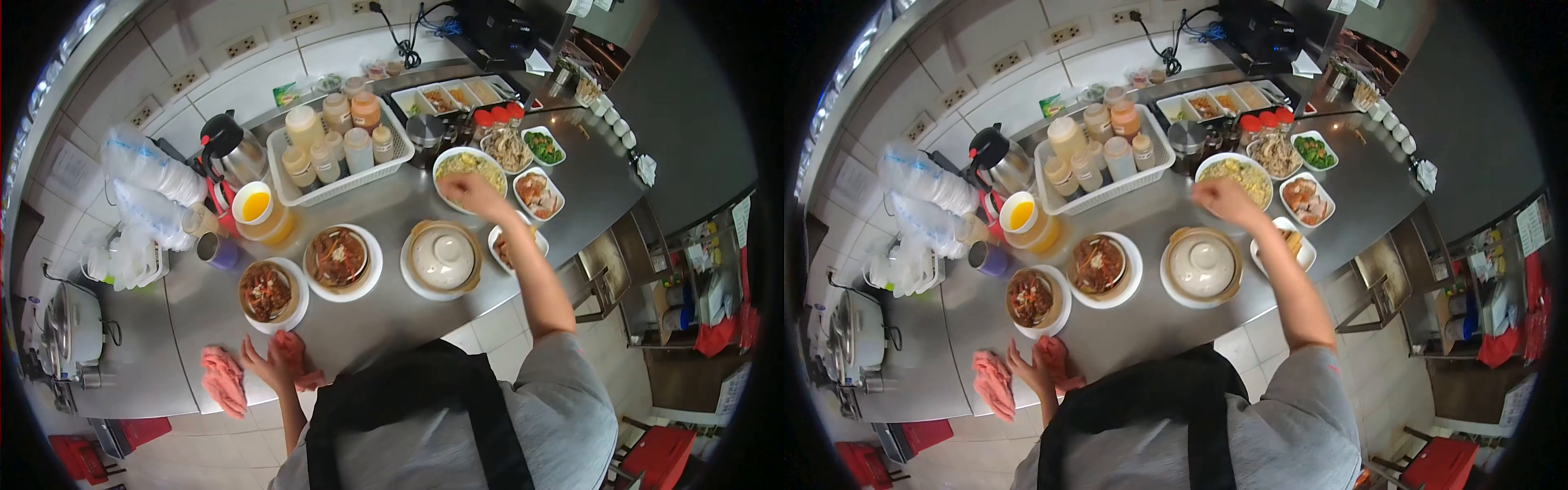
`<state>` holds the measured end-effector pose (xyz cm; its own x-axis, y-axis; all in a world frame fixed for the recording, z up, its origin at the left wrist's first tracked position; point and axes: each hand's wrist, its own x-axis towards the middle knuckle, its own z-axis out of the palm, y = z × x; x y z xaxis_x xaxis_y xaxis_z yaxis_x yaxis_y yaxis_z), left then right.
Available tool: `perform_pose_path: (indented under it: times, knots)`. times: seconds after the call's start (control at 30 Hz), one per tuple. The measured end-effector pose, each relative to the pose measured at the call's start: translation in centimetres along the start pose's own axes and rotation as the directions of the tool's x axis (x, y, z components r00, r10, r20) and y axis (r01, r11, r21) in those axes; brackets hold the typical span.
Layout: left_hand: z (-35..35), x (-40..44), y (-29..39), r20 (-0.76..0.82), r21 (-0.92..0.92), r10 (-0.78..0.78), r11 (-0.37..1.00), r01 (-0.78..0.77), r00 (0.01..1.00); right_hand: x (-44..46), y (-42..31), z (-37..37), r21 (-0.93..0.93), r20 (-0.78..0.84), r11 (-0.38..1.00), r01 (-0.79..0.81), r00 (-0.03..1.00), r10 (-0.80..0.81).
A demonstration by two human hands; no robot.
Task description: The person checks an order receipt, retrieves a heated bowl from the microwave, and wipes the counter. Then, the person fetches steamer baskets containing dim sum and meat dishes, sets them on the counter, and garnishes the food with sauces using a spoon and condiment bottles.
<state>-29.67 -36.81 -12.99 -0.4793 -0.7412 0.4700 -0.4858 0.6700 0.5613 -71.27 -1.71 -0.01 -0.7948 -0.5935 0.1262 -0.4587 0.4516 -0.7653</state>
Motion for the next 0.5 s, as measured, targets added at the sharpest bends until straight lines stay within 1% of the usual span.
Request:
perform_pose_path:
  times: [0.03,0.07,0.1,0.13,0.2,0.23,0.37,0.47,0.5]
  knots:
    - [0.1,-0.9,0.6,0.125,0.026,-0.04,0.999,0.037,0.991,1.9,3.3,-2.4,-0.079,-0.071,0.996,-0.044,0.997,0.039]
    - [0.2,-1.8,1.2,0.247,0.056,-0.083,0.996,0.072,0.965,3.8,6.3,-4.5,-0.154,-0.143,0.984,-0.093,0.987,0.071]
    - [0.4,-2.9,1.7,0.363,0.09,-0.13,0.99,0.105,0.923,5.3,8.0,-6.4,-0.19,-0.192,0.971,-0.143,0.976,0.106]
    - [0.8,-4.0,2.2,0.343,0.216,-0.085,0.976,0.009,0.935,6.9,9.5,-7.9,-0.224,-0.24,0.956,-0.192,0.961,0.137]
    - [1.9,-5.9,3.1,0.326,0.463,0.004,0.871,-0.163,0.945,10.7,12.4,-9.7,-0.345,-0.326,0.915,-0.209,0.941,0.092]
    - [2.0,-6.1,3.5,0.325,0.437,-0.054,0.894,-0.099,0.944,12.8,14.0,-10.3,-0.4,-0.368,0.89,-0.22,0.928,0.064]
    - [2.6,-6.9,5.3,0.267,0.497,-0.096,0.866,-0.052,0.959,21.3,22.9,-9.6,-0.478,-0.469,0.854,-0.206,0.882,-0.05]
    - [3.1,-8.1,7.4,0.231,0.543,-0.111,0.839,-0.033,0.967,23.3,24.8,-9.8,-0.457,-0.292,0.857,-0.238,0.95,0.108]
    - [3.4,-8.8,8.1,0.208,0.564,-0.109,0.825,-0.028,0.972,23.4,24.5,-9.5,-0.41,-0.288,0.894,-0.181,0.956,0.062]
